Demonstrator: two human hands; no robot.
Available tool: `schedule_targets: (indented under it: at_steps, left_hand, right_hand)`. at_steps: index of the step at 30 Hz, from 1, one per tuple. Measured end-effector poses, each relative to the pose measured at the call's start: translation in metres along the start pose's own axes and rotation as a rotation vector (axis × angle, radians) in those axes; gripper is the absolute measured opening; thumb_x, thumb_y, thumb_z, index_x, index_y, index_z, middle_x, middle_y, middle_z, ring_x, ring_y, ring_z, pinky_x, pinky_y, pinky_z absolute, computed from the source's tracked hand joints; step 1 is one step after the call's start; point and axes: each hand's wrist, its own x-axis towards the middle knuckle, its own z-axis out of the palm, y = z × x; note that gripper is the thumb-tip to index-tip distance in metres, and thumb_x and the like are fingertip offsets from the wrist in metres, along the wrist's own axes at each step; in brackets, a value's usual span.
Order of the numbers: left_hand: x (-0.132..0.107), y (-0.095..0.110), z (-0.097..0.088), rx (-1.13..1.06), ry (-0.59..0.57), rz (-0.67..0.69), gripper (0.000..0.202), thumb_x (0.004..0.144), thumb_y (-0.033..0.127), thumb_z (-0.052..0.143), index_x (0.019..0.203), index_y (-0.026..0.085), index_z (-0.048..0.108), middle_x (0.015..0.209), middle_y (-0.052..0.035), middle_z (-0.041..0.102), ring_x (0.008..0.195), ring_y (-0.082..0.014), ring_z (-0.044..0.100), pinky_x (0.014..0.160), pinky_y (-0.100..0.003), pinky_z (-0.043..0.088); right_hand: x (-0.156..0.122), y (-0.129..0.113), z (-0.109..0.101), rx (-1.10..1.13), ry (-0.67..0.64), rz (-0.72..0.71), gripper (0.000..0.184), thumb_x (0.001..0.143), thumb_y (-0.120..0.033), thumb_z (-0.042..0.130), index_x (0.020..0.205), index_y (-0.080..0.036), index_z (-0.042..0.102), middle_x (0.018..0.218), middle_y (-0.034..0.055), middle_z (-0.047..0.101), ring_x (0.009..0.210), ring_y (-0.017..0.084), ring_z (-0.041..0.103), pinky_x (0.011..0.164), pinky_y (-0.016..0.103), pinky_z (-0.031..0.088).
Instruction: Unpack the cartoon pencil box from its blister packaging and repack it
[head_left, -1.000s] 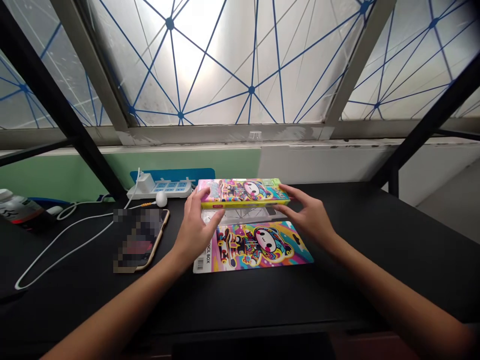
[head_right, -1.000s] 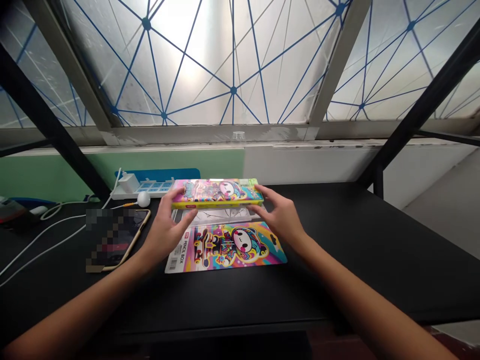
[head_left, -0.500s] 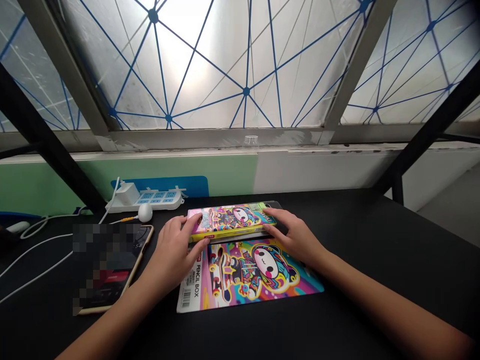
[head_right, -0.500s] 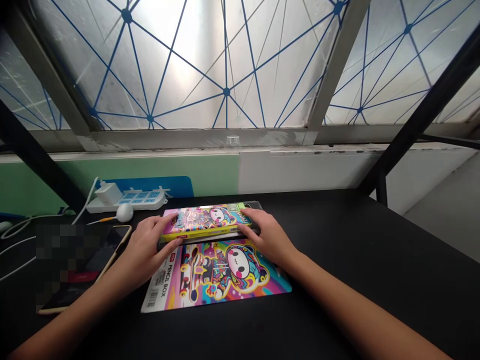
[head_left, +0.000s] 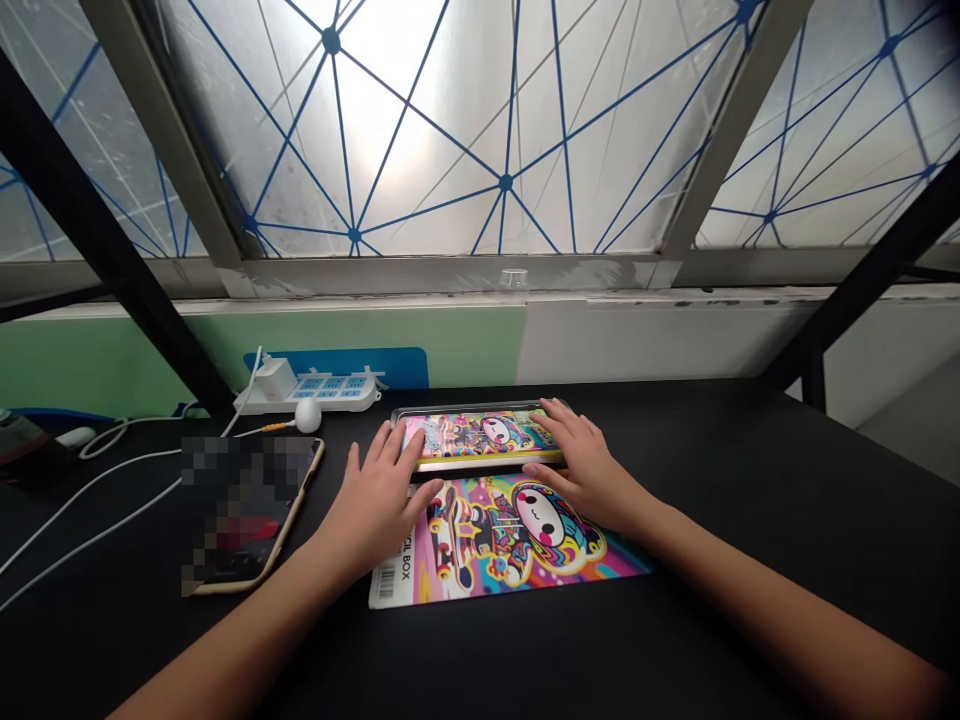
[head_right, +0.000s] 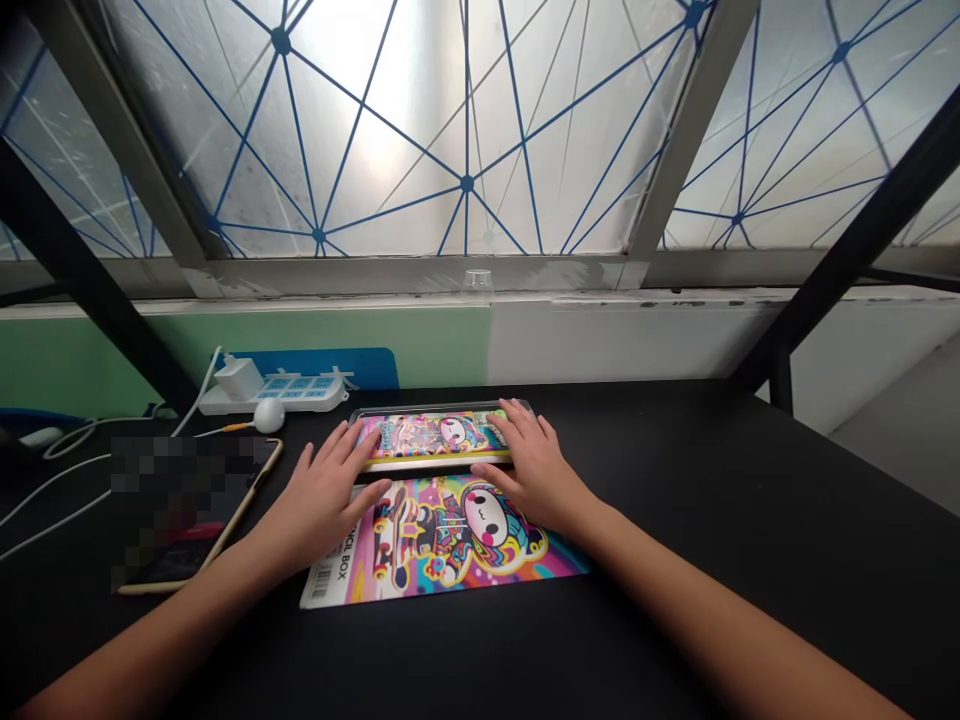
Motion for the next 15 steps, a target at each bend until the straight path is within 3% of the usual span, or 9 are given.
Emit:
schedule_targets:
  at_steps: [3, 5, 8, 11, 15]
  left_hand:
    - [0.002, 0.002, -0.001, 0.044, 0.078, 0.033, 0.064, 0.103, 0.052, 0.039, 0.158, 0.019, 0.034, 0.167, -0.0152, 0.026, 0.156, -0.0374, 0.015, 0.116, -0.073, 0.017]
    - [0.003, 0.003, -0.003, 0.021, 0.129, 0.064, 0.063, 0.105, 0.05, 0.036, 0.161, 0.022, 0.027, 0.167, -0.0138, 0.025, 0.156, -0.0344, 0.016, 0.117, -0.069, 0.023]
    - [0.008, 0.006, -0.006, -0.056, 0.196, 0.128, 0.062, 0.107, 0.045, 0.034, 0.163, 0.024, 0.018, 0.168, -0.0131, 0.023, 0.156, -0.0296, 0.02, 0.117, -0.057, 0.031]
    - [0.018, 0.011, -0.006, -0.08, 0.234, 0.171, 0.061, 0.107, 0.043, 0.034, 0.162, 0.021, 0.02, 0.169, -0.0149, 0.022, 0.156, -0.0291, 0.021, 0.118, -0.053, 0.031]
    - [0.033, 0.02, -0.003, -0.032, 0.155, 0.161, 0.061, 0.107, 0.047, 0.034, 0.16, 0.017, 0.029, 0.168, -0.0171, 0.024, 0.155, -0.0316, 0.02, 0.118, -0.054, 0.032]
  right_hand:
    - [-0.003, -0.015, -0.004, -0.076, 0.1, -0.106, 0.049, 0.097, -0.05, 0.055, 0.138, -0.022, 0.054, 0.158, 0.0181, 0.044, 0.149, 0.036, 0.033, 0.118, 0.067, 0.018]
    - [-0.007, -0.032, -0.008, -0.061, 0.141, -0.238, 0.036, 0.099, -0.042, 0.054, 0.128, -0.022, 0.06, 0.145, 0.0165, 0.058, 0.139, 0.033, 0.047, 0.118, 0.064, 0.019]
    - [-0.015, -0.061, -0.011, 0.074, -0.018, -0.409, 0.028, 0.1, -0.04, 0.052, 0.118, -0.024, 0.067, 0.12, 0.0112, 0.072, 0.116, 0.027, 0.063, 0.111, 0.054, 0.035]
    - [-0.02, -0.079, -0.011, 0.188, -0.257, -0.359, 0.049, 0.098, -0.056, 0.053, 0.132, -0.023, 0.062, 0.134, 0.0127, 0.066, 0.125, 0.029, 0.057, 0.108, 0.05, 0.041]
    - [-0.021, -0.078, -0.012, 0.202, -0.447, -0.267, 0.083, 0.092, -0.072, 0.049, 0.155, -0.021, 0.04, 0.163, 0.0157, 0.036, 0.15, 0.036, 0.03, 0.12, 0.058, 0.024]
